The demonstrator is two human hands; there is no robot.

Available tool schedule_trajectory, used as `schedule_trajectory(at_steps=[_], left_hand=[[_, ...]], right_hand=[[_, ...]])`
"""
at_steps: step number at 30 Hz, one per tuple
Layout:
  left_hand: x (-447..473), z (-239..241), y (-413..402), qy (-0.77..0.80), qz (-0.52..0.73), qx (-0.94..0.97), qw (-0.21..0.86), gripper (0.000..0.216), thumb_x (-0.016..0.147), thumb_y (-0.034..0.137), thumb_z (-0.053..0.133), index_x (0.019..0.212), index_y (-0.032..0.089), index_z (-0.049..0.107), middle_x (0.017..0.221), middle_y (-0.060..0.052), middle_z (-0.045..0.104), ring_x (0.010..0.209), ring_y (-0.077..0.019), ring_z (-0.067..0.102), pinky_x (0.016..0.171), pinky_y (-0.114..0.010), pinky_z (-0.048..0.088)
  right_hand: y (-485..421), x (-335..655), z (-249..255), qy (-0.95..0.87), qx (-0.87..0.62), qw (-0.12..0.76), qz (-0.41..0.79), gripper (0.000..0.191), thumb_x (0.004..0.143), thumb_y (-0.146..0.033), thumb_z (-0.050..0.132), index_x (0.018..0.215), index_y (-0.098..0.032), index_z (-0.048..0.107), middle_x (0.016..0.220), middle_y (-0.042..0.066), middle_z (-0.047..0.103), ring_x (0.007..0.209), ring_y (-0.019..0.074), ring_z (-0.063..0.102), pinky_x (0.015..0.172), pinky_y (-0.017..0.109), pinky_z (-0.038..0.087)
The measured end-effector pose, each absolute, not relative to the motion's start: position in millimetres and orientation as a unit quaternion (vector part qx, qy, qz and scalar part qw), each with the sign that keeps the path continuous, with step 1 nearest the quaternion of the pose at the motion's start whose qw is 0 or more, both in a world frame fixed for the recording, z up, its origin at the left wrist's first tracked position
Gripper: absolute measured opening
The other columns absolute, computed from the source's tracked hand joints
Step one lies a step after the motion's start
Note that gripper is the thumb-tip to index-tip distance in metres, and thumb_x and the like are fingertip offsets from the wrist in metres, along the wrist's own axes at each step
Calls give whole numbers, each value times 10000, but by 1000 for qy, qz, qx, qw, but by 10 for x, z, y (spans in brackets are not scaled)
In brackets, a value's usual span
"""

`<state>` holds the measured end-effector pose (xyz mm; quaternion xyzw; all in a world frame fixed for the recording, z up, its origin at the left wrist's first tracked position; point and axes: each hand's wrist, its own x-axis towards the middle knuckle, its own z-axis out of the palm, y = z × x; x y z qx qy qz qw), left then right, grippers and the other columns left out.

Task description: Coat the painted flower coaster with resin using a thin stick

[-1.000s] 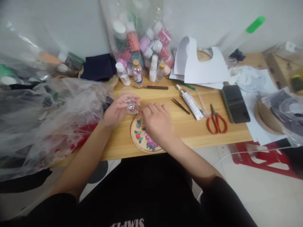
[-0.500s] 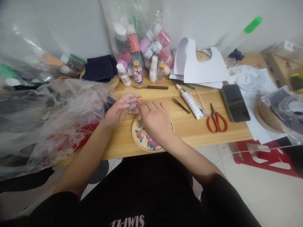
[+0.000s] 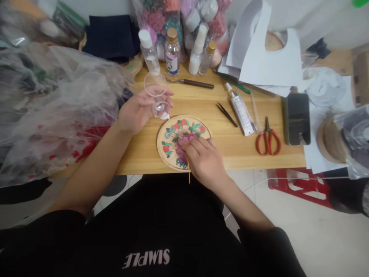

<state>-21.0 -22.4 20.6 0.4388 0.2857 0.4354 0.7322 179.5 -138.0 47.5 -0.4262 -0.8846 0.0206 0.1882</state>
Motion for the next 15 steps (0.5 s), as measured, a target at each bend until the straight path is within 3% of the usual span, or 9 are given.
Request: schedule_trajectory(at_steps=[11, 15], left_hand=[[-209, 250, -248, 290, 438, 457, 717, 315, 723, 234, 475, 980, 96, 596, 799, -28, 626, 673, -107, 596, 604, -226, 404], [-209, 248, -247, 285, 441, 454, 720, 317, 723, 271, 520, 977, 97, 600, 797, -32, 622, 668, -115, 586, 591, -229, 389]], right_hand=[[-1375, 1741, 440, -890, -420, 179, 22, 85, 928, -207, 572, 897, -149, 626, 769, 41, 687, 732, 172, 551, 662, 295, 335], [-1383, 1751, 440, -890, -418, 181, 18, 72, 916, -193, 580, 876, -149, 620, 746, 41, 673, 710, 174, 533, 650, 296, 342]])
